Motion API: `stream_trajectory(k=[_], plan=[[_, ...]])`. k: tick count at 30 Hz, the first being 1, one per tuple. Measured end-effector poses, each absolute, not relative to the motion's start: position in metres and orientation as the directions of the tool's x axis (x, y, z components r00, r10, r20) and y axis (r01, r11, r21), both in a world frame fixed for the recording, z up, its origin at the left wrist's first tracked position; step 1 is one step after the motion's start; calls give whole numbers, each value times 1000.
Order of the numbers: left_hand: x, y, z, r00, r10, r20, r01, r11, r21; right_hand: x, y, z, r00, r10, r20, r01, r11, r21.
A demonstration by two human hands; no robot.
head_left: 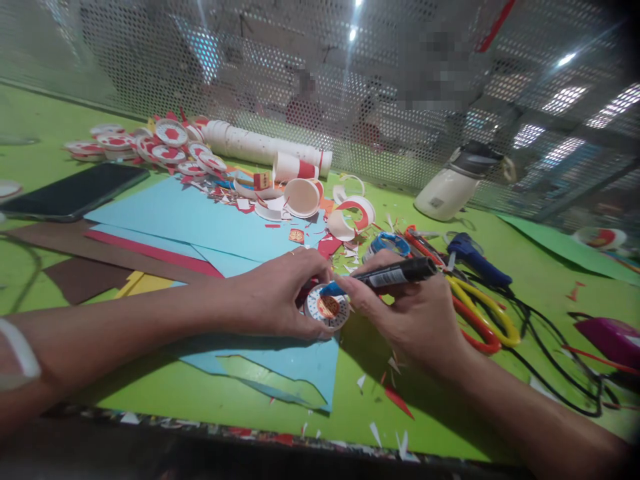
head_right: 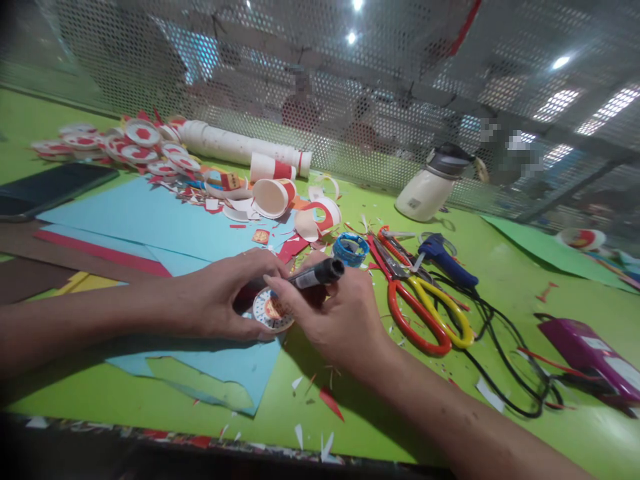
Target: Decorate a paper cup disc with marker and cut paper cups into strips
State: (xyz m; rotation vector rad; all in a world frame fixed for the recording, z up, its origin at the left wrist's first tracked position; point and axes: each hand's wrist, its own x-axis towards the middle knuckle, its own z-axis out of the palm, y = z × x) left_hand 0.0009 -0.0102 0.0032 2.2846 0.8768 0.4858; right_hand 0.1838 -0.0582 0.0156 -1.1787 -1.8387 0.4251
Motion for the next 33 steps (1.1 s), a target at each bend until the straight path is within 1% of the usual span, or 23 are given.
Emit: stream_trajectory(k=[3, 5, 12, 21, 28, 33], plan=[[0, -11, 3, 702, 703, 119, 452, -568, 687, 183, -60, 19, -29, 839, 543, 517, 478, -710], [0, -11, 4, 698, 706, 117, 452, -561, 693, 182, -61, 21, 15, 827, 562, 511, 476, -715], [1, -12, 5, 690, 716, 107, 458, -547, 701, 181, -59, 22, -14, 850, 527, 542, 450, -710], [1, -11, 4, 693, 714, 104, 480, -564, 672, 184, -56, 22, -71, 863, 500, 575, 445, -686], [0, -9, 1, 689, 707, 159, 442, -584, 681, 187, -56, 15, -82, 894, 441, 520, 415, -746], [0, -9, 1, 700, 696, 160, 436, -594, 676, 186, -54, 14, -81, 908, 411, 511, 392, -765]])
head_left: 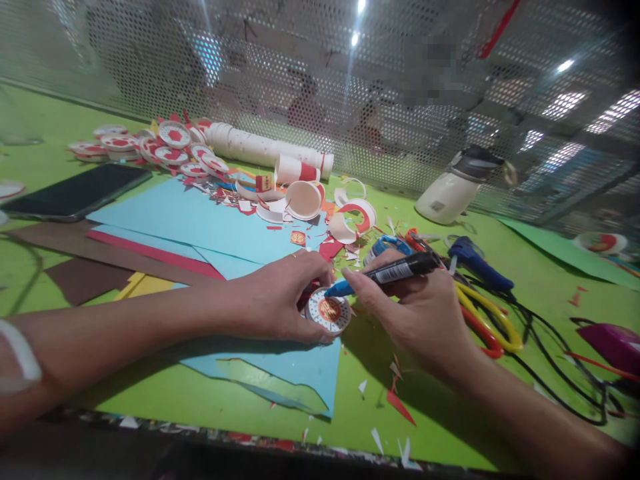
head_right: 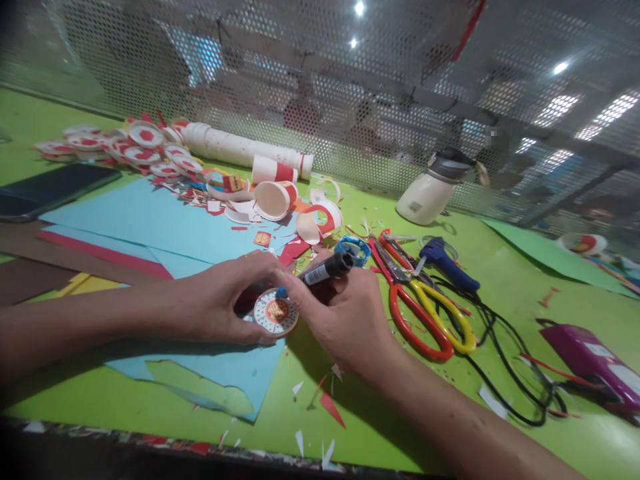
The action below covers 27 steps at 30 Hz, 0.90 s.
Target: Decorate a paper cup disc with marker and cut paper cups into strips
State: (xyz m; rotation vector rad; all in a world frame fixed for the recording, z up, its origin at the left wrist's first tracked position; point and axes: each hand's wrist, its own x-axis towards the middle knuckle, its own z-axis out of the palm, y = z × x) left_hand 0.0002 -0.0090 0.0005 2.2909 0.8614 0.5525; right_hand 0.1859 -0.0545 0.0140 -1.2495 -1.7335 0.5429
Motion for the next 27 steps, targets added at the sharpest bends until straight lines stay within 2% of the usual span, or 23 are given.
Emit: stream_trajectory(k=[7, 13, 17, 21, 25, 27], plan=[[0, -12, 3, 687, 713, 138, 454, -571, 684, 184, -52, 24, -129, 919, 373, 548, 380, -745], [1, -12, 6, 688, 719, 97, 481, -552, 681, 183, -48, 22, -87, 968, 235, 474, 247, -845], [2, -12, 7, 701, 708, 87, 488, -565, 665, 179, -49, 13, -7, 972, 237, 354, 224, -908], [1, -12, 6, 698, 713, 63, 492, -541, 682, 177, -49, 8, -11, 967, 253, 276, 246, -929], [1, -11, 5, 699, 711, 82, 478, -549, 685, 181, -49, 15, 38, 963, 267, 279, 246, -928], [1, -11, 5, 700, 710, 74, 481, -546, 686, 184, -49, 21, 101, 940, 325, 310, 280, -908]])
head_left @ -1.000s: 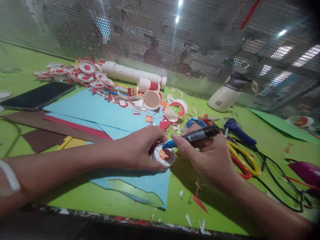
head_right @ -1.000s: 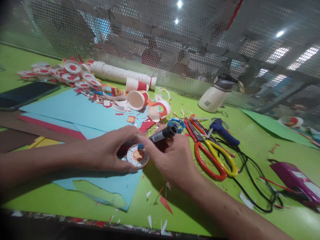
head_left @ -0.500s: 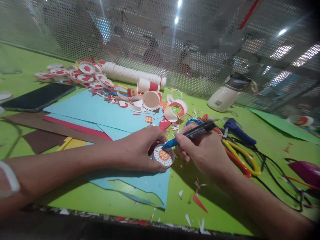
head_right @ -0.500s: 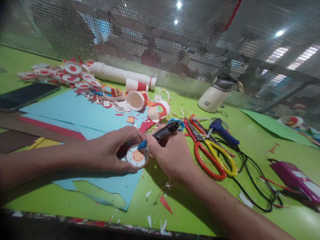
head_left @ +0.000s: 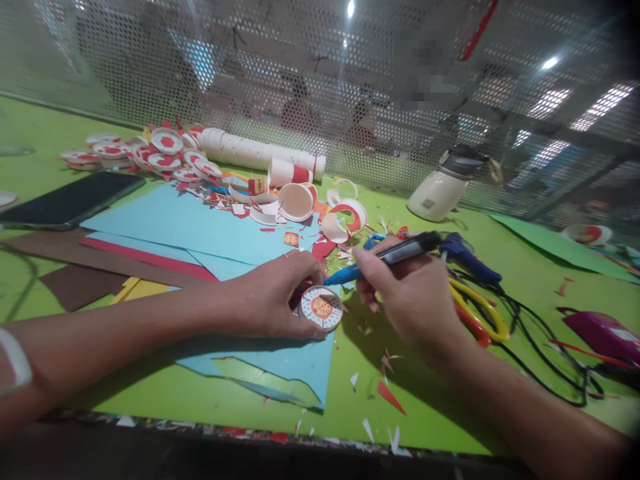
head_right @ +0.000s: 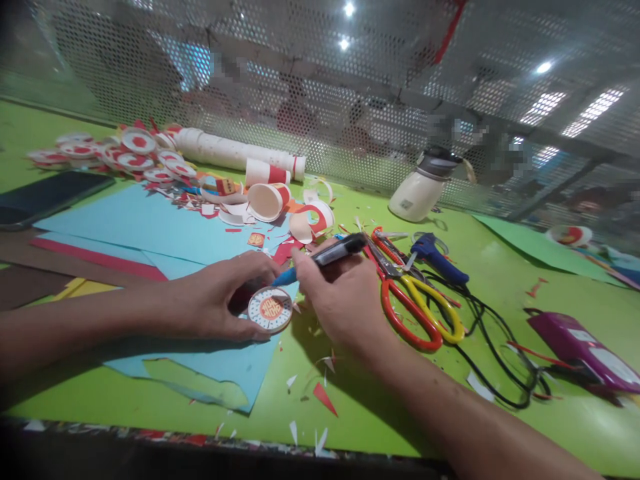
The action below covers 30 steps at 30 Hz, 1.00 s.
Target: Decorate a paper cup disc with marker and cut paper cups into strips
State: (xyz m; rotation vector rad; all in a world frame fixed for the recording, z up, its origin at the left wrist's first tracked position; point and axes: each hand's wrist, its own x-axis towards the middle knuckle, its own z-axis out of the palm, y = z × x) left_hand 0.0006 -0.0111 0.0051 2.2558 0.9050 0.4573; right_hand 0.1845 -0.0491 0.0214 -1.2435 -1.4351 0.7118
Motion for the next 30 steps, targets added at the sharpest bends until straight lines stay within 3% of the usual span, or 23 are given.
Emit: stream_trajectory(k=[5, 9, 13, 20, 26, 30], plan=[[0, -12, 6, 687, 726, 35, 503, -510, 698, 190, -49, 29, 115, 910, 398, 345, 339, -875], [-1, -12, 5, 668, 744, 16, 540, -499, 678, 190, -47, 27, 93, 930, 355, 296, 315, -902], [-3, -13, 6, 670, 743, 0, 536, -484, 692, 193, -46, 29, 140, 899, 414, 208, 382, -900], [-8, -7, 7, 773, 625, 106, 402, -612, 681, 206, -41, 35, 179, 845, 505, 229, 463, -856], [-6, -1, 3, 811, 572, 128, 307, -600, 739, 208, -40, 43, -33, 929, 369, 48, 370, -928], [-4, -3, -1, 744, 664, 77, 376, -511, 773, 212, -39, 45, -209, 945, 251, -4, 255, -967]])
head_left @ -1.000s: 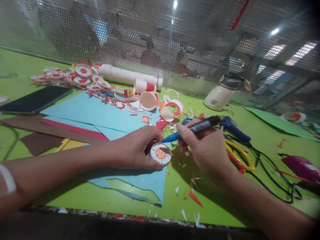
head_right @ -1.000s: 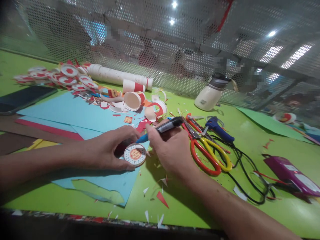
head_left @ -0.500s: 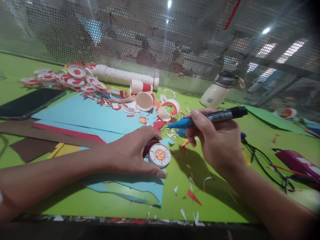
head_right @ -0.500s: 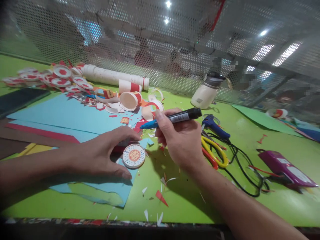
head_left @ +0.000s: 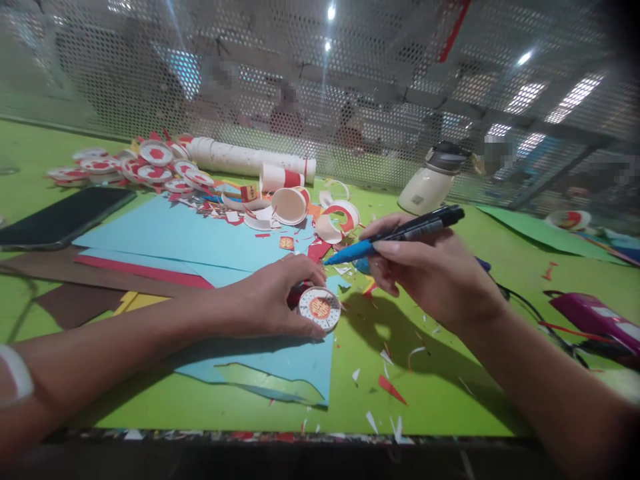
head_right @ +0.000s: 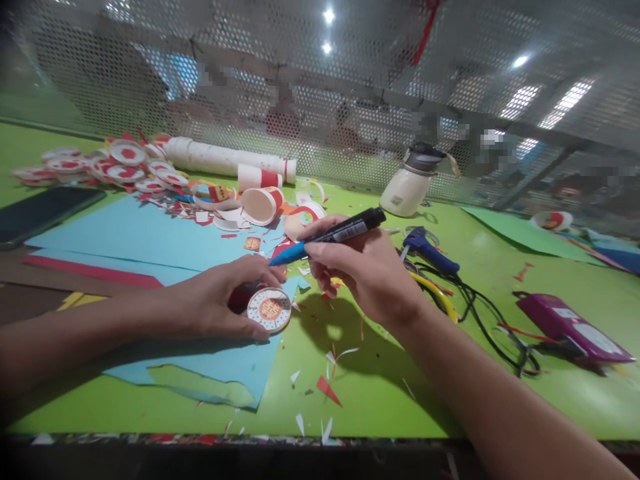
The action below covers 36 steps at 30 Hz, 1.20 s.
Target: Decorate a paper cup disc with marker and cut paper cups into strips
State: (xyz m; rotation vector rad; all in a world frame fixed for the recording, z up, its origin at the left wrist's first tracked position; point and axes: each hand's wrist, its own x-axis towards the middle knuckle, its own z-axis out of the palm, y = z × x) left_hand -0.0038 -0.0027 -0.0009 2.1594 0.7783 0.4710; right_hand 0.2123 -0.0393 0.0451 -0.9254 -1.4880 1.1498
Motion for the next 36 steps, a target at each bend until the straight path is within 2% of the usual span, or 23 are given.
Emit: stream_trajectory(k=[5, 9, 23, 36], plan=[[-2, -6, -1, 704, 709, 38, 437, -476, 763, 210, -42, 35, -254, 950, 180, 219, 237, -946], [-1, -7, 2, 688, 725, 43, 465, -485, 741, 197, -48, 27, -227, 948, 223, 345, 292, -892], [-1, -9, 8, 734, 677, 55, 443, -538, 717, 183, -53, 22, -222, 928, 299, 317, 359, -878], [1, -11, 10, 708, 704, 56, 467, -527, 710, 182, -55, 23, -199, 943, 266, 332, 321, -887]])
